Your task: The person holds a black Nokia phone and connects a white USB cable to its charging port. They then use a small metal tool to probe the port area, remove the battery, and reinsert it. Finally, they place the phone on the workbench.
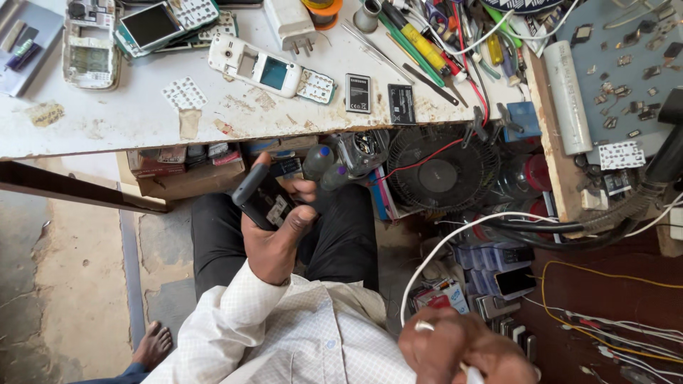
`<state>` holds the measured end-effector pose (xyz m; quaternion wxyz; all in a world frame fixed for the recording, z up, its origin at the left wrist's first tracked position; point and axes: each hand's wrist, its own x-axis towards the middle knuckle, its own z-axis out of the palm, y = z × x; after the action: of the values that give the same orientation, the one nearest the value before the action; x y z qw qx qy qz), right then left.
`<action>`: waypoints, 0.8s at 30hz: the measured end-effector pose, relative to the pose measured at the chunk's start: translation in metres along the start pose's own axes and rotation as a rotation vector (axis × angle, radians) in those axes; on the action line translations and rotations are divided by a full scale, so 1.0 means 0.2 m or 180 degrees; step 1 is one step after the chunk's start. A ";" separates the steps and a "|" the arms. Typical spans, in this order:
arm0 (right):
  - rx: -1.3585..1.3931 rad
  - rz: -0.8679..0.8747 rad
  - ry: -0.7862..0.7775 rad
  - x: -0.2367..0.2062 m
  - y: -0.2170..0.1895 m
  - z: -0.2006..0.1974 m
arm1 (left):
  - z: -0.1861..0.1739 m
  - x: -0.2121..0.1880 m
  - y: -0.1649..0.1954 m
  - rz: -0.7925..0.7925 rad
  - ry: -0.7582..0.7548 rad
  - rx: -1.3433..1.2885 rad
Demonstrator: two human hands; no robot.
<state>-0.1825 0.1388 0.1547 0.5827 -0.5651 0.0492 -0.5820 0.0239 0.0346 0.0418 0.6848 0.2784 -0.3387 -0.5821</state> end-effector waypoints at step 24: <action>-0.0062 0.0647 0.0383 -0.04 -0.07 0.05 | -0.02 -0.02 0.00 0.0025 -0.0038 0.0072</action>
<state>-0.1865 0.1555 0.1622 0.6291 -0.5269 0.1468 -0.5523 0.0267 0.0384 0.0393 0.6819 0.2813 -0.3504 -0.5771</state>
